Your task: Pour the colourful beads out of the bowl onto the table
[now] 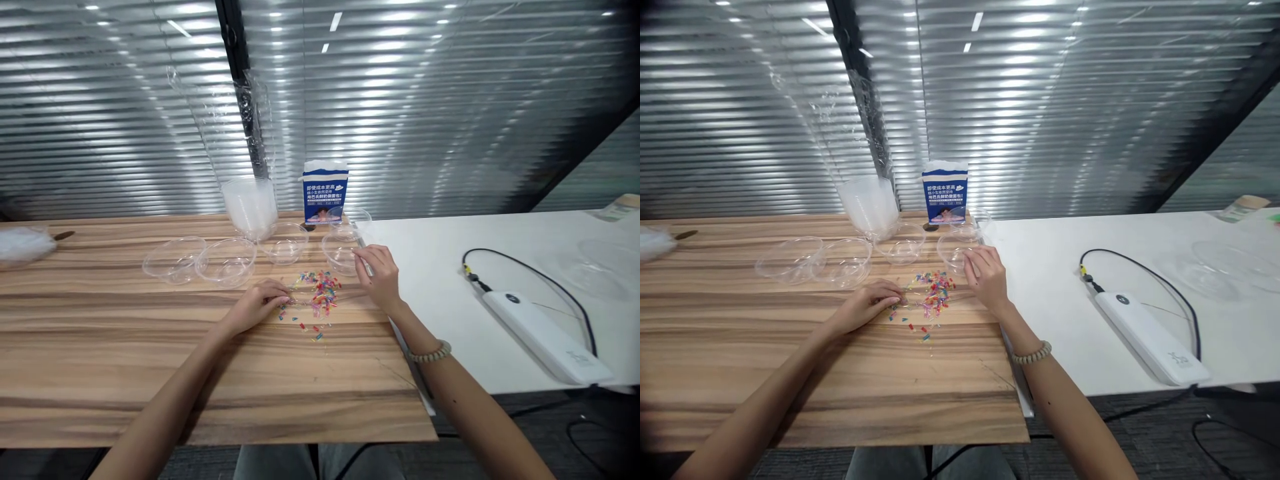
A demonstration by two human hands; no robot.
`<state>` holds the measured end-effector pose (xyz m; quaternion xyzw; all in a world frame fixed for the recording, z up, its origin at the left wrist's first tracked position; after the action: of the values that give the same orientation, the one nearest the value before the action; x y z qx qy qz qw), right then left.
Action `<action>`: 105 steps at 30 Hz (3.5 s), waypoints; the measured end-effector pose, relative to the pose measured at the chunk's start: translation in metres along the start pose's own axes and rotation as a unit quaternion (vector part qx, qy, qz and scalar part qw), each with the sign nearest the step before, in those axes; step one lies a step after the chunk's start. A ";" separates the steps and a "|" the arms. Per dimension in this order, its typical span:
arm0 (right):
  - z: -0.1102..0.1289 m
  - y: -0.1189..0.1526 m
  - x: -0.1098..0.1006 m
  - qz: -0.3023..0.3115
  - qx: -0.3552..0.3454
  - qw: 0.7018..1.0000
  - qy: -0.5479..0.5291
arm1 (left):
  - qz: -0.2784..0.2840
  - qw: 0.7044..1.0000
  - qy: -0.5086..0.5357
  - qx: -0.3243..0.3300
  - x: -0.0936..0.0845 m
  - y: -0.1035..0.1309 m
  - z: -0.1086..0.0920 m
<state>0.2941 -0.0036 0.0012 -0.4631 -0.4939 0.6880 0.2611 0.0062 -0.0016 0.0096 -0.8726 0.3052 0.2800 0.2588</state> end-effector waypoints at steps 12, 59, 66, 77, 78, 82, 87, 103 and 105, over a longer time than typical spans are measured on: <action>-0.011 0.006 0.006 0.024 0.063 0.998 0.001 | -0.018 0.999 -0.027 -0.004 -0.008 0.005 0.009; -0.011 0.005 0.010 0.002 0.105 0.994 0.012 | 0.059 0.991 -0.075 0.094 0.061 -0.001 -0.029; -0.010 0.004 0.010 0.003 0.103 0.995 0.006 | 0.055 0.991 -0.088 0.085 0.055 0.000 -0.031; -0.010 0.005 0.010 0.003 0.099 0.995 0.009 | 0.065 0.987 -0.121 0.085 0.054 0.000 -0.028; -0.010 0.005 0.010 0.004 0.099 0.995 0.009 | 0.064 0.987 -0.124 0.083 0.055 0.000 -0.029; -0.011 0.006 0.011 0.011 0.103 0.995 0.011 | 0.065 0.987 -0.125 0.081 0.056 -0.001 -0.030; -0.015 0.008 0.012 0.012 0.139 0.990 0.035 | 0.051 0.993 -0.093 0.060 0.056 -0.001 -0.030; -0.032 0.005 0.004 0.177 0.514 0.832 -0.113 | -0.114 0.938 0.306 -0.115 0.037 -0.005 -0.034; -0.027 0.003 0.000 0.148 0.508 0.839 -0.126 | -0.136 0.928 0.324 -0.127 0.035 -0.006 -0.033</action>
<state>0.3180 0.0075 -0.0036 -0.2420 -0.0292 0.9255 0.2900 0.0444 -0.0316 0.0121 -0.9744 0.2130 -0.0192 0.0690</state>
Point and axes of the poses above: each hand's wrist, its own y-axis away from the middle knuckle, its own x-axis out of the palm, z = x × y, the point moved 1 cm from there along -y, towards the middle knuckle, and after that the axes turned 12 degrees about y, right-handed, at the moved point
